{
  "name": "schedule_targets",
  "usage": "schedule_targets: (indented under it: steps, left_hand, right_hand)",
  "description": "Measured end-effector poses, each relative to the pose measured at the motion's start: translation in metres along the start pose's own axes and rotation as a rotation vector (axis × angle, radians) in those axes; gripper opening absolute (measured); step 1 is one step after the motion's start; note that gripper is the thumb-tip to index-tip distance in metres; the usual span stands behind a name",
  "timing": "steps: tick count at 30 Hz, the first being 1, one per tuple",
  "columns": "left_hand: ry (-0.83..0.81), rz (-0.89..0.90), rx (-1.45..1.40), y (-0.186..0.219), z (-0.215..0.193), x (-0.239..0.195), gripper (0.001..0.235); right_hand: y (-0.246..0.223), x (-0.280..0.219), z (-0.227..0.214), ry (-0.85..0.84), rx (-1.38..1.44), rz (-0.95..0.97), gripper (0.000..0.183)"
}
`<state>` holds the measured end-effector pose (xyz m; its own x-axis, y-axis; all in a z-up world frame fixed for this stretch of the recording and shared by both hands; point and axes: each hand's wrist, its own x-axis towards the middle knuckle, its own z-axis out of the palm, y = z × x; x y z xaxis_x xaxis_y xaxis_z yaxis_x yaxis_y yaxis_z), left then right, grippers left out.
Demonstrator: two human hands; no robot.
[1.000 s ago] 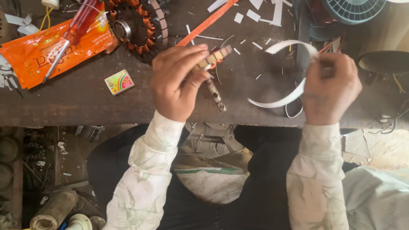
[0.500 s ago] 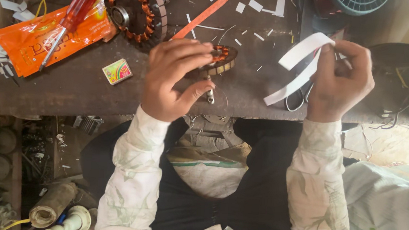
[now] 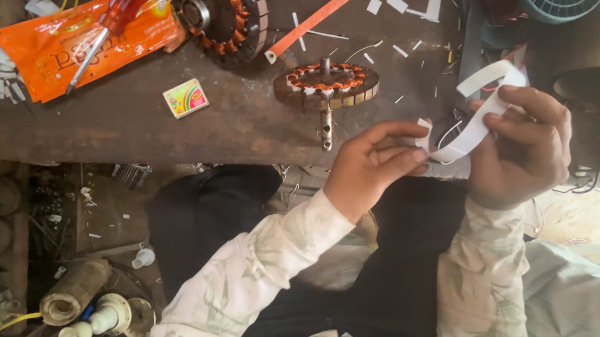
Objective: The person cuts small pieces of white insulating tape using shears and inserts them into the slots of a motor stator. The person repeats this process for multiple slots, handling the stator and tape throughout.
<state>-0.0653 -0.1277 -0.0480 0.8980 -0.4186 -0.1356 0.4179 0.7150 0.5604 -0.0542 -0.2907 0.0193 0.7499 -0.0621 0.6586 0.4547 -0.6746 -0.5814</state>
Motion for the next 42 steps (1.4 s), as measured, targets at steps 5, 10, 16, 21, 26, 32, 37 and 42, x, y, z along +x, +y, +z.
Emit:
schedule_targets:
  steps: [5,10,16,21,26,32,37,42]
  left_hand:
    - [0.022,0.091,0.104,-0.003,-0.007,0.006,0.055]
    - [0.139,0.127,0.226,0.0,-0.014,0.009,0.066]
    - [0.347,-0.116,0.278,-0.001,-0.013,0.005,0.039]
    - [0.423,-0.001,0.298,-0.006,-0.025,0.012,0.031]
    - [0.377,0.049,0.241,-0.021,-0.031,0.013,0.025]
    - [0.263,0.149,0.248,-0.018,-0.027,0.014,0.038]
    - [0.411,-0.163,0.29,-0.01,-0.024,0.014,0.029]
    - [0.352,0.082,0.345,-0.018,-0.026,0.018,0.019]
  right_hand:
    - [0.005,-0.002,0.003,-0.052,0.282,0.22,0.017]
    - [0.018,-0.011,-0.005,-0.271,0.073,0.136,0.022]
    - [0.037,-0.021,0.001,-0.323,0.173,0.407,0.016]
    - [0.028,-0.031,0.012,-0.138,-0.309,0.111,0.046]
    - [0.027,-0.056,0.015,-0.183,-0.55,0.485,0.053]
    - [0.05,-0.069,0.0,-0.247,-0.63,0.194,0.044]
    - [0.034,-0.061,-0.012,-0.428,-0.611,0.413,0.064]
    - [-0.009,-0.072,-0.023,-0.359,-0.389,0.631,0.071]
